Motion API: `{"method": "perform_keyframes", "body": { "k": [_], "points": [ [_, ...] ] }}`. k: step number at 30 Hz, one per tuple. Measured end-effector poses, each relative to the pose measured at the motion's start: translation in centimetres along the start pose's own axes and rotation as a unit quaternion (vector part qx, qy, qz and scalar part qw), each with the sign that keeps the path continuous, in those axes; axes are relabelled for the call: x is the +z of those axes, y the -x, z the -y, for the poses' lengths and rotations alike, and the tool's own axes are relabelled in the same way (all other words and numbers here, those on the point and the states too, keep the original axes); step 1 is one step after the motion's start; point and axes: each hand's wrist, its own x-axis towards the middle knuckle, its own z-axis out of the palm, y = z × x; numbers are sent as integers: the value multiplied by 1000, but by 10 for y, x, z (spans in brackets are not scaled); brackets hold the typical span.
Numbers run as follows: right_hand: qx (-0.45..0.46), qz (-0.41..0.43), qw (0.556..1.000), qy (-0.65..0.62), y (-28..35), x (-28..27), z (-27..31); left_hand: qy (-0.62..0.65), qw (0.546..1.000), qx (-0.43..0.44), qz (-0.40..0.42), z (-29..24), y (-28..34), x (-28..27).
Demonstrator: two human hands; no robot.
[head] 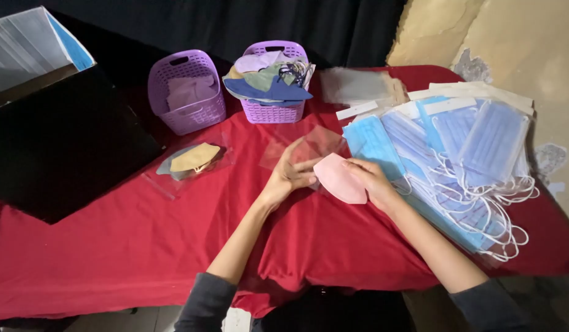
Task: The person is picking up individual fabric face masks from baskets and carefully placing them into clear plastic sleeves on a red-covered table.
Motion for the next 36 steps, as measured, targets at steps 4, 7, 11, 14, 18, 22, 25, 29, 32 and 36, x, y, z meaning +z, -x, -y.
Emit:
{"method": "perform_keyframes", "body": {
  "k": [4,7,11,14,18,22,25,29,32,36],
  "points": [
    [-5,3,1000,5,2,-2,0,5,1000,-14,6,15,-2,-5],
    [-12,10,1000,22,3,0,-1,-14,1000,-23,2,14,-1,-5],
    [-19,47,998,30,12,7,6,-26,1000,-11,-10,11,-3,-6],
    [-12,62,997,33,17,10,5,-33,999,-14,-2,16,-6,-13],
    [-31,39,998,25,1,1,-10,-45,998,-43,26,13,-3,-7],
    [-68,11,997,35,-11,-10,-18,-27,996,-74,28,11,2,-1],
    [-42,0,999,15,-3,-3,-6,-45,994,-98,8,22,-1,-10],
    [-13,11,1000,-20,12,14,11,-42,995,-63,-61,44,-13,-35],
    [-10,12,1000,-18,17,18,23,-26,994,-50,-97,40,-15,-35],
    [-59,6,998,30,-1,1,-5,-16,993,-52,-109,40,-14,-33]
  ]
}}
